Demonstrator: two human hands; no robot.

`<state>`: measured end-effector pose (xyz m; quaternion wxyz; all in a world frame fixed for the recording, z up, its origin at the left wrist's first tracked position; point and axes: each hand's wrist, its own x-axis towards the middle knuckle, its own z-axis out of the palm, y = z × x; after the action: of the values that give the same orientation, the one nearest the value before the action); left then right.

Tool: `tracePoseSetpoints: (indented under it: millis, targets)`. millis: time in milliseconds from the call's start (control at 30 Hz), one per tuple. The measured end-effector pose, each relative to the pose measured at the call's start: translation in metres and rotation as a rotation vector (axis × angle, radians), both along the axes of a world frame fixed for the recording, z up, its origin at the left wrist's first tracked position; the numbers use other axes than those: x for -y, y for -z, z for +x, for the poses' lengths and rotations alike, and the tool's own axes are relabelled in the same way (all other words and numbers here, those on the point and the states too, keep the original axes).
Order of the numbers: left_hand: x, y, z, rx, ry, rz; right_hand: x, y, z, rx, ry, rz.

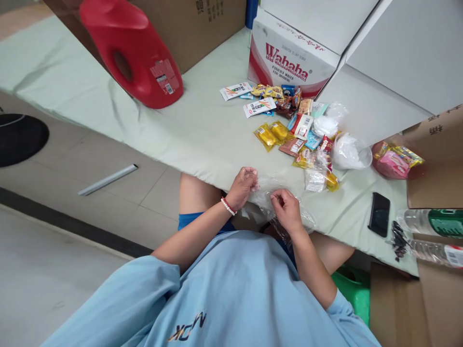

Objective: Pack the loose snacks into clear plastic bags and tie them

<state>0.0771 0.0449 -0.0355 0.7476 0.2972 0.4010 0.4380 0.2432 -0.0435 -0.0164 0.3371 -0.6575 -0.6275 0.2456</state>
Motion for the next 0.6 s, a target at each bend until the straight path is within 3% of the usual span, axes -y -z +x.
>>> tracePoseSetpoints:
  millis: [233, 400, 500, 600]
  targets:
    - [-0.005, 0.005, -0.002, 0.016, 0.016, -0.018, 0.0, 0.015, -0.019, 0.154, 0.02, 0.052]
    - [-0.008, 0.005, -0.007, 0.007, -0.057, -0.018, -0.007, 0.026, -0.016, 0.291, -0.045, -0.043]
    - [-0.003, 0.007, -0.02, -0.231, -0.12, 0.15, -0.011, 0.027, -0.012, 0.268, -0.017, -0.06]
    - [0.005, 0.01, -0.033, -0.61, -0.036, 0.413, -0.013, 0.024, -0.009, 0.22, -0.016, -0.081]
